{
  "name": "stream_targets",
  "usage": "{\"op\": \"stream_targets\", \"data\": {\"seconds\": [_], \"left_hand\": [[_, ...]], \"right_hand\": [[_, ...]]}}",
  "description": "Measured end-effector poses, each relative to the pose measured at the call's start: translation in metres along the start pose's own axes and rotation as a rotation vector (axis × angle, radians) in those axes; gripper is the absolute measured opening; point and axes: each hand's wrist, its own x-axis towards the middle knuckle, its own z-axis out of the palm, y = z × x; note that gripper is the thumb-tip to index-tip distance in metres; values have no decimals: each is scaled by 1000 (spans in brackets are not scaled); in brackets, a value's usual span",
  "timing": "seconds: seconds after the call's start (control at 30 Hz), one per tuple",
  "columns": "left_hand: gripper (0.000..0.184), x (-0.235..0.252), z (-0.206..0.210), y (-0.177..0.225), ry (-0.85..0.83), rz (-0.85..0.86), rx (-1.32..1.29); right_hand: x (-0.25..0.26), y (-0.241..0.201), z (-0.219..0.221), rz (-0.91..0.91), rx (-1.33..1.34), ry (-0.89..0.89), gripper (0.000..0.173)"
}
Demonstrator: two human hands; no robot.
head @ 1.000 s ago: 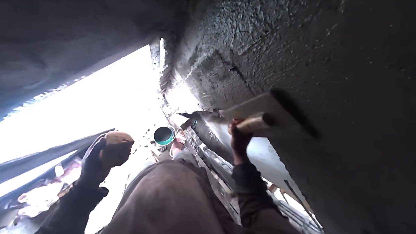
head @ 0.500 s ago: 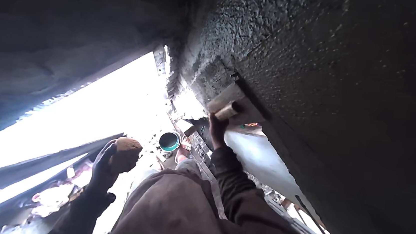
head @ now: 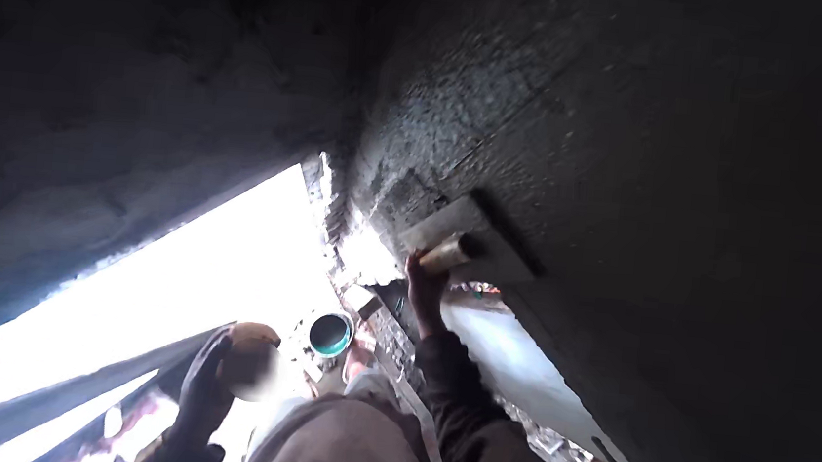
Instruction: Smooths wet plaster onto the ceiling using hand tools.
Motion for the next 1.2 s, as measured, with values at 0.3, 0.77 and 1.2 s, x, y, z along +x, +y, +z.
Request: {"op": "stream_targets", "data": {"seconds": [0.3, 0.77, 1.2], "left_hand": [[58, 31, -10, -4, -263, -65, -82], [56, 39, 14, -4, -328, 17, -85], [55, 43, 27, 26, -451, 71, -171]], "right_hand": [[-36, -135, -140, -453, 349, 38, 64], [-48, -200, -141, -500, -1034, 51, 66], [-17, -252, -70, -615, -1242, 26, 61]]}}
